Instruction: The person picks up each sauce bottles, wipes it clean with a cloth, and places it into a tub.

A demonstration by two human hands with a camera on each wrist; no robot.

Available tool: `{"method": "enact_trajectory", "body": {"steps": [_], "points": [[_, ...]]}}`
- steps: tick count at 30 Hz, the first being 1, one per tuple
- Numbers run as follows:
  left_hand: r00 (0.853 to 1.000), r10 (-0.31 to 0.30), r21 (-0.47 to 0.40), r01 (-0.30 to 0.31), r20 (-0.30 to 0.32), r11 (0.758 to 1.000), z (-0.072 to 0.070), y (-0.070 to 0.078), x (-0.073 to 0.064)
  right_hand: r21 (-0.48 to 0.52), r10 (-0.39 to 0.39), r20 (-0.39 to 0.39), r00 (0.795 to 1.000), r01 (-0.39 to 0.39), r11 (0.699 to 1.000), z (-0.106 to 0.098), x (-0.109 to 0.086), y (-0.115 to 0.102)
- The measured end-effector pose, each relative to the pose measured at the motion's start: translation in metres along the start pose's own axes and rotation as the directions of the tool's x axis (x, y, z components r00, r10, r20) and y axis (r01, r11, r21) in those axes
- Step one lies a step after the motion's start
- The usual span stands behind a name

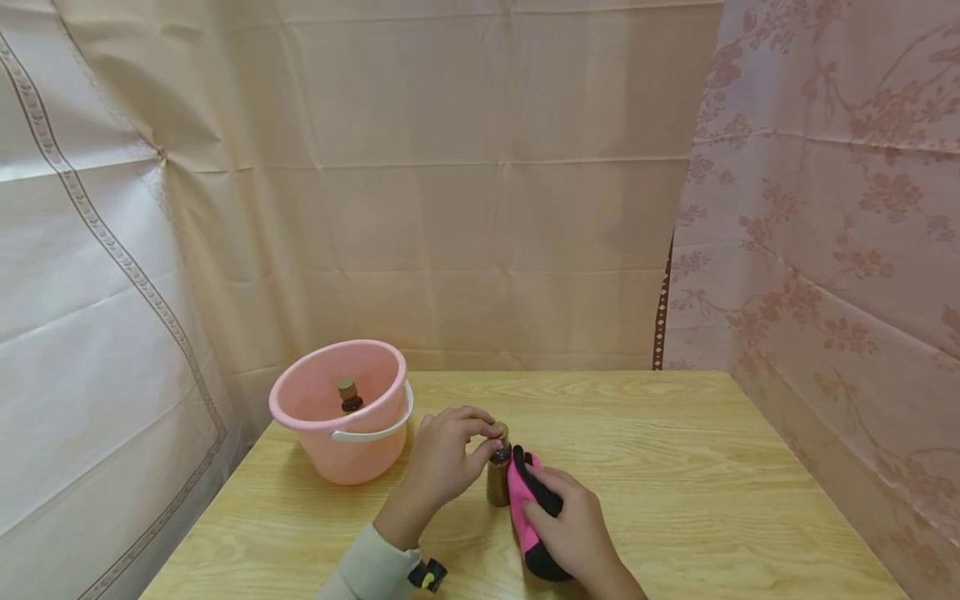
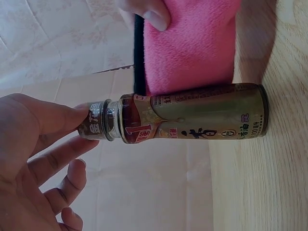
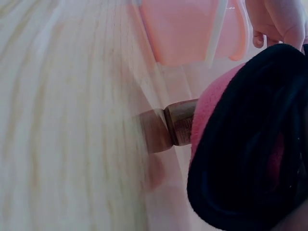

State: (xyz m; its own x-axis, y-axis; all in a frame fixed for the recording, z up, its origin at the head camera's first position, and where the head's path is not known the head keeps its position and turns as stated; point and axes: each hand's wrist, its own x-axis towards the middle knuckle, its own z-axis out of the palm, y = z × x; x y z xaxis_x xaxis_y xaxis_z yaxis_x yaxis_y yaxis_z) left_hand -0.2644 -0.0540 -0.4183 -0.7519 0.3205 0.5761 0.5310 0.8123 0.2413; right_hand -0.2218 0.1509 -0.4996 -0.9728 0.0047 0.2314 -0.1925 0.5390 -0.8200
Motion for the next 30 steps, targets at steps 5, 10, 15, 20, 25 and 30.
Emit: {"method": "enact_trajectory", "body": {"steps": [5, 10, 15, 20, 25, 30], "points": [[1.0, -0.001, -0.009, 0.001, 0.015, 1.0, -0.001, 0.0005, 0.0007, 0.023, -0.039, -0.037, 0.999, 0.04, 0.999, -0.0002, -0.0001, 0.0003], [1.0, 0.003, -0.029, -0.002, 0.016, 1.0, -0.0011, 0.0, 0.0009, 0.05, -0.072, -0.065, 0.995, 0.075, 0.996, -0.0004, -0.0002, 0.0], [1.0, 0.005, -0.044, -0.004, 0.019, 0.999, -0.0003, -0.0008, 0.0005, 0.084, -0.109, -0.09, 0.99, 0.117, 0.99, -0.0011, -0.0012, -0.0006], [1.0, 0.009, -0.046, -0.008, 0.02, 0.999, 0.0001, -0.0007, 0.0004, 0.083, -0.159, -0.112, 0.981, 0.169, 0.982, -0.0024, -0.0027, -0.0013], [1.0, 0.002, -0.071, 0.0, 0.027, 0.997, -0.0008, -0.0003, 0.0007, 0.079, -0.171, -0.102, 0.98, 0.18, 0.981, -0.0026, -0.0024, -0.0011], [0.999, -0.024, -0.08, 0.026, 0.035, 0.996, -0.0012, 0.0005, 0.0006, 0.081, -0.151, -0.082, 0.985, 0.157, 0.984, -0.0017, -0.0015, -0.0003]]}}
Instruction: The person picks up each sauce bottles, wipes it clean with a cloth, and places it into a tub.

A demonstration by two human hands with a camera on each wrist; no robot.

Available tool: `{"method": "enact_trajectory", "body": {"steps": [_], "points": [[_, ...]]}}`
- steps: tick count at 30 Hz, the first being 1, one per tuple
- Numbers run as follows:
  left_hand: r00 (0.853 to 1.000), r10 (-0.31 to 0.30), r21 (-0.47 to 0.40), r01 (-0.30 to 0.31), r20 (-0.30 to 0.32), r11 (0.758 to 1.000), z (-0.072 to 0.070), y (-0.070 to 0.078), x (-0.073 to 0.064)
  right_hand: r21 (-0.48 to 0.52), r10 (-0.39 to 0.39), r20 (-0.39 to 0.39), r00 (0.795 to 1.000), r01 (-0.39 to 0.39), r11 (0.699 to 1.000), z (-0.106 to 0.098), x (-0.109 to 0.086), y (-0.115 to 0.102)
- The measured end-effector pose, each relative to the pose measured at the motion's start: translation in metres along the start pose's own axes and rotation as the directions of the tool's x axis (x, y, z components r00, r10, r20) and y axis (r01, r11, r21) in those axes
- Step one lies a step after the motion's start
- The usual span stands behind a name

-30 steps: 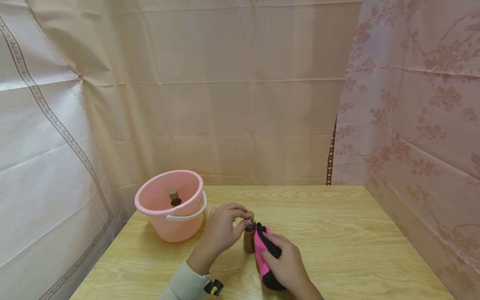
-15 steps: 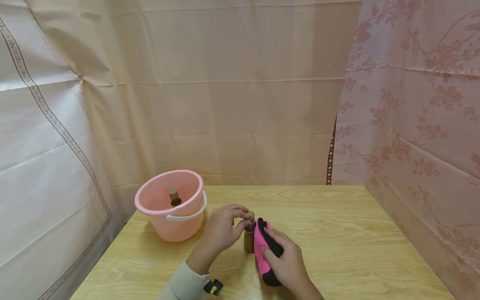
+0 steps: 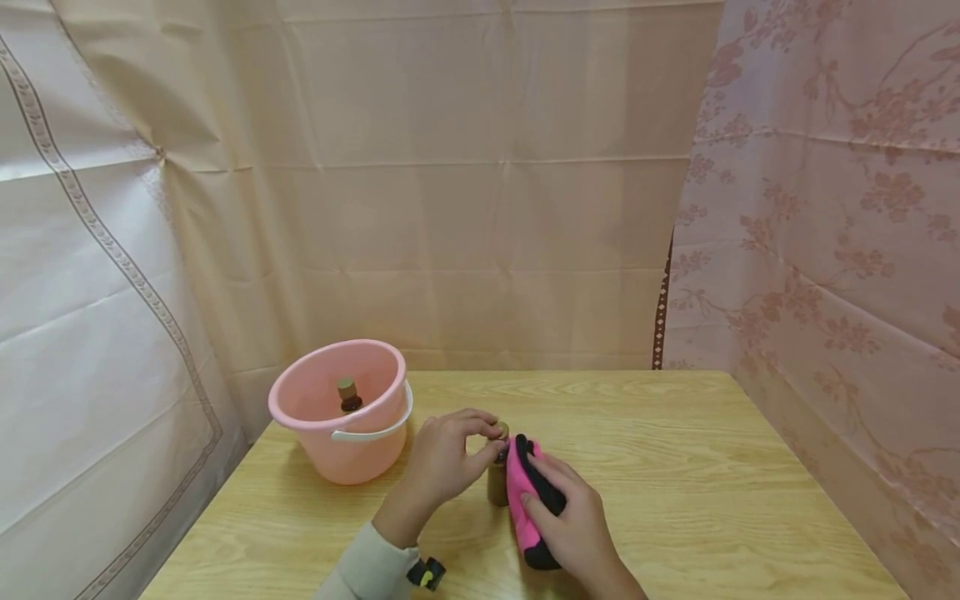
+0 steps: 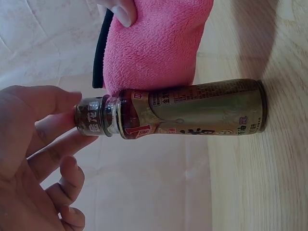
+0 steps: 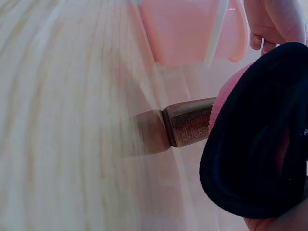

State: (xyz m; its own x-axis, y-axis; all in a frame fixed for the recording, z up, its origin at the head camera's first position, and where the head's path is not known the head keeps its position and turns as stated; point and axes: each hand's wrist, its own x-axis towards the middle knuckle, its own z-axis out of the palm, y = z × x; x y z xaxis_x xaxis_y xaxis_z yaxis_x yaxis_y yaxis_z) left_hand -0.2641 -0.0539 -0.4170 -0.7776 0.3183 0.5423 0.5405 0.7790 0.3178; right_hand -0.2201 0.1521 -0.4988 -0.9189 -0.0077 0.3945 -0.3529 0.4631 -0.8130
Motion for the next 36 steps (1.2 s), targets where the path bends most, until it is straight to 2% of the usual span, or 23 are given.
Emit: {"method": "enact_trajectory", "body": {"steps": [12, 18, 28, 36], "points": [[1.0, -0.014, 0.036, 0.015, -0.018, 0.999, 0.0025, -0.0002, -0.0018, -0.039, 0.085, 0.043, 0.995, -0.084, 0.996, 0.0023, 0.001, 0.0021], [1.0, -0.012, 0.028, 0.013, -0.021, 1.0, 0.003, 0.0002, -0.0012, -0.09, 0.128, 0.084, 0.988, -0.121, 0.989, 0.0026, 0.0008, 0.0032], [1.0, -0.009, 0.03, 0.01, -0.012, 1.0, 0.0003, 0.0025, -0.0007, -0.12, 0.195, 0.132, 0.972, -0.18, 0.976, 0.0028, 0.0006, 0.0056], [1.0, -0.009, 0.026, 0.009, -0.018, 1.0, -0.0002, 0.0027, -0.0008, -0.134, 0.174, 0.149, 0.973, -0.154, 0.979, 0.0021, -0.0005, 0.005]]}}
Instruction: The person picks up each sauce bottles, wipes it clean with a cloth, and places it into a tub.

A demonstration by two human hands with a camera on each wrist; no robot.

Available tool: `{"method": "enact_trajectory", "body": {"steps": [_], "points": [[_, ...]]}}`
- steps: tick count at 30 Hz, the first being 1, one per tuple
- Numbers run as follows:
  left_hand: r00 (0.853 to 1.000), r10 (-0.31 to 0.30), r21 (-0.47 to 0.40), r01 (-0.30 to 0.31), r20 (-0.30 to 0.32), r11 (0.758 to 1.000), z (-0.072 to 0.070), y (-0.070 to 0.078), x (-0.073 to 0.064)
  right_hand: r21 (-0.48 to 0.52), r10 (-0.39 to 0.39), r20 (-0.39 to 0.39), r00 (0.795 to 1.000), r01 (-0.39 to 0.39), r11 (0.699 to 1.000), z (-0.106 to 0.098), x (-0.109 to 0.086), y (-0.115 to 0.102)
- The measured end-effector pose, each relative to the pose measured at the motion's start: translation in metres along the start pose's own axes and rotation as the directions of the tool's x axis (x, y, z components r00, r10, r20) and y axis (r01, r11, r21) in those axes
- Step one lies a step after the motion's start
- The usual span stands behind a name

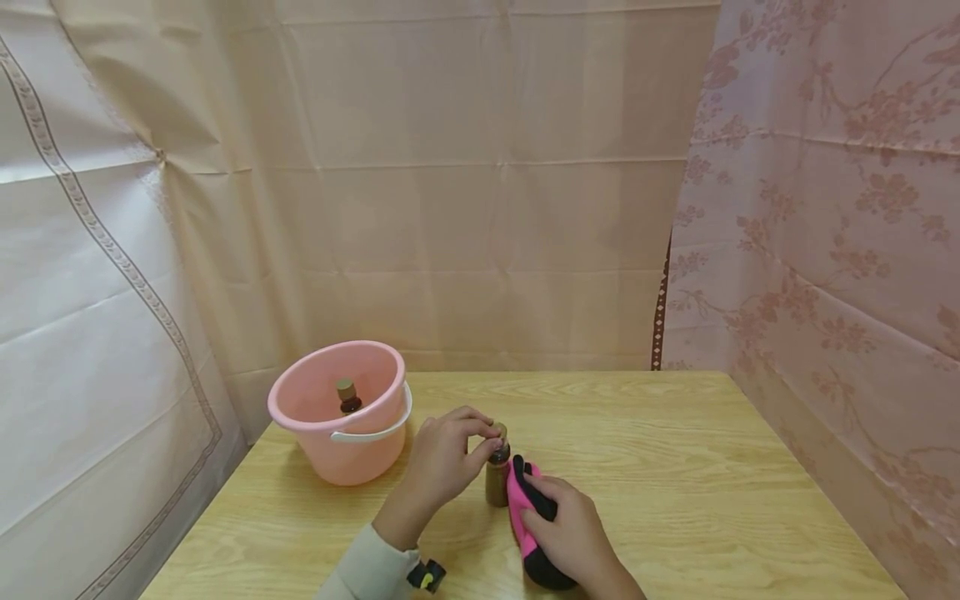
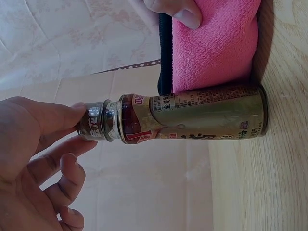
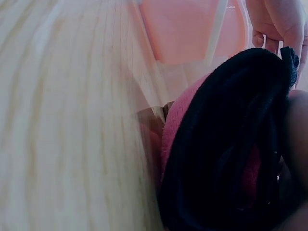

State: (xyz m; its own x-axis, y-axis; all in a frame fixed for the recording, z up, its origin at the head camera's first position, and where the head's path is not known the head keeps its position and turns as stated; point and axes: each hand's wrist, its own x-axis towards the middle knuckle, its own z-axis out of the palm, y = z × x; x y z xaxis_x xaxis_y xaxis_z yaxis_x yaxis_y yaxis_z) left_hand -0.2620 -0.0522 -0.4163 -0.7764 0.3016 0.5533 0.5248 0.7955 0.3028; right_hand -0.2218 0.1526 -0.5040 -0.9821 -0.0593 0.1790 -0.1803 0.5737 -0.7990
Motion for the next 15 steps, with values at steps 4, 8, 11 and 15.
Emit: {"method": "enact_trajectory", "body": {"steps": [4, 8, 11, 15], "points": [[1.0, 0.009, 0.01, -0.009, -0.006, 1.0, -0.0003, -0.0003, -0.0001, -0.003, 0.012, -0.013, 1.0, -0.012, 1.0, 0.0003, 0.0002, -0.0003], [1.0, 0.018, 0.01, -0.018, -0.006, 1.0, -0.0007, -0.0005, 0.0, 0.008, 0.029, -0.031, 0.999, -0.029, 1.0, 0.0001, 0.0005, -0.0015], [1.0, 0.027, 0.008, -0.027, -0.009, 1.0, -0.0007, -0.0011, 0.0001, 0.02, 0.028, -0.045, 0.999, -0.027, 0.999, -0.0002, 0.0003, -0.0025], [0.999, 0.037, 0.012, -0.037, -0.01, 0.999, -0.0007, -0.002, -0.0002, 0.033, 0.005, -0.071, 0.997, -0.003, 0.999, -0.0006, -0.0001, -0.0041]]}}
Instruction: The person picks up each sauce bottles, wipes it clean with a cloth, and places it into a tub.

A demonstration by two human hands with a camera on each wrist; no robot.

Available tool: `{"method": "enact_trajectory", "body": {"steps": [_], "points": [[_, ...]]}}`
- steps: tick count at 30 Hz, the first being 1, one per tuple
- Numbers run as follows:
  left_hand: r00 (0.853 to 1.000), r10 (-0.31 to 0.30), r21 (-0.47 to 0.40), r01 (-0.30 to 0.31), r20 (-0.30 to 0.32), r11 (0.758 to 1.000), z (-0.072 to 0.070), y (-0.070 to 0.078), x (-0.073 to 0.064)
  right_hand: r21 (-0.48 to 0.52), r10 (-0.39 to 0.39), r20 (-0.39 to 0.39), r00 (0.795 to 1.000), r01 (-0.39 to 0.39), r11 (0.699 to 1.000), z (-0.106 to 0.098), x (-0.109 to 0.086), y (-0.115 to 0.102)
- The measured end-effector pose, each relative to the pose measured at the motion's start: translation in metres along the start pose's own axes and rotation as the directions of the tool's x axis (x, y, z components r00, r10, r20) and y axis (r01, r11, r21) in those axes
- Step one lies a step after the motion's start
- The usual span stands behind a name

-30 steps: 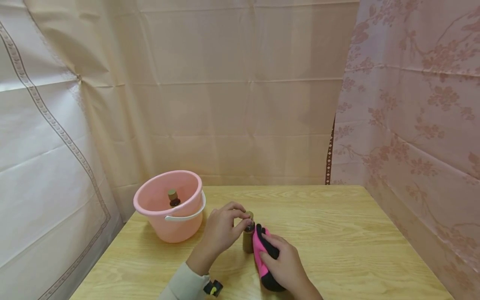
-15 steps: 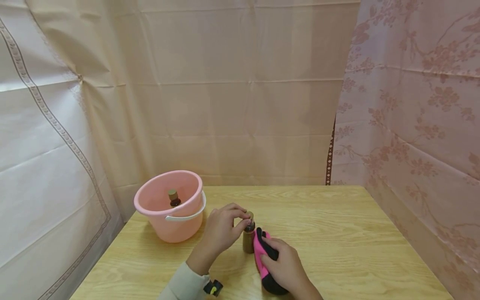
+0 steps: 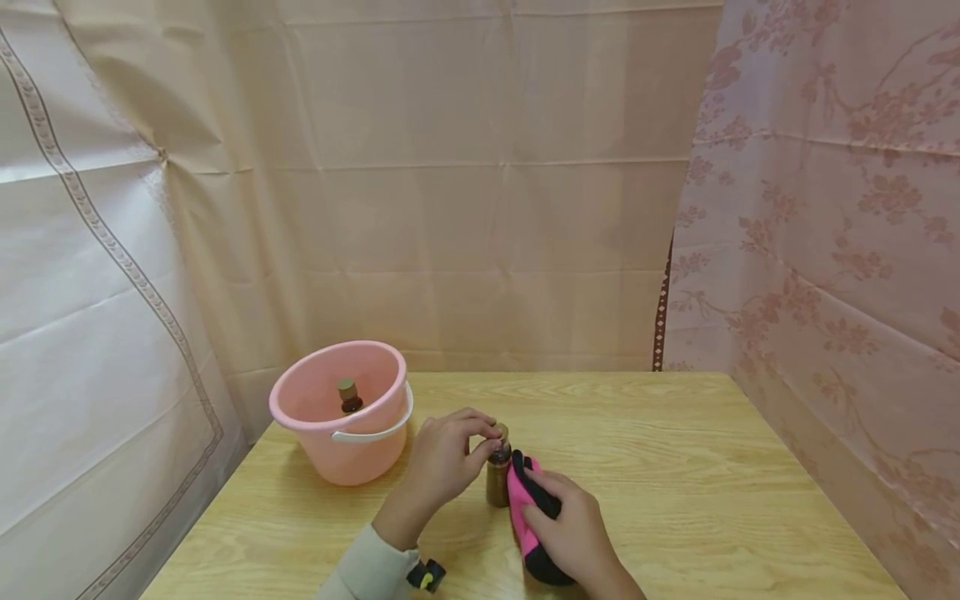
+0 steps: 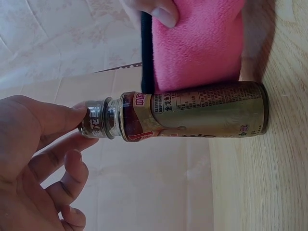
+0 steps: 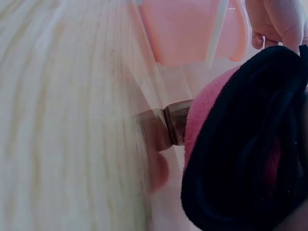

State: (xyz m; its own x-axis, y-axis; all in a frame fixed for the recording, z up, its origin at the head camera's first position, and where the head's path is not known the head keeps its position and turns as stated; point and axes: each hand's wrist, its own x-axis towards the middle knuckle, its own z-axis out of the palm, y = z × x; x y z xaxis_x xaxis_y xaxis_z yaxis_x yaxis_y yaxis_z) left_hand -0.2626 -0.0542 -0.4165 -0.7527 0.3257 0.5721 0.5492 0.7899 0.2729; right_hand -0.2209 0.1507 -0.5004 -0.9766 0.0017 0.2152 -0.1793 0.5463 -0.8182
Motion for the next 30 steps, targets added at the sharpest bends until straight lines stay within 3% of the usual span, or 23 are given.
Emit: {"method": "enact_trajectory", "body": {"steps": [17, 23, 30], "points": [[1.0, 0.025, 0.01, -0.025, 0.002, 1.0, -0.0013, -0.0002, -0.0002, 0.082, -0.119, -0.103, 0.988, 0.127, 0.988, -0.0027, -0.0013, -0.0016], [1.0, 0.011, -0.014, -0.011, 0.002, 1.0, -0.002, 0.0, 0.0001, 0.112, -0.183, -0.127, 0.975, 0.198, 0.974, -0.0042, -0.0037, -0.003], [1.0, -0.027, -0.031, 0.027, 0.01, 0.999, -0.0009, 0.001, -0.0003, 0.114, -0.187, -0.115, 0.976, 0.2, 0.973, -0.003, -0.0029, -0.0018]]}}
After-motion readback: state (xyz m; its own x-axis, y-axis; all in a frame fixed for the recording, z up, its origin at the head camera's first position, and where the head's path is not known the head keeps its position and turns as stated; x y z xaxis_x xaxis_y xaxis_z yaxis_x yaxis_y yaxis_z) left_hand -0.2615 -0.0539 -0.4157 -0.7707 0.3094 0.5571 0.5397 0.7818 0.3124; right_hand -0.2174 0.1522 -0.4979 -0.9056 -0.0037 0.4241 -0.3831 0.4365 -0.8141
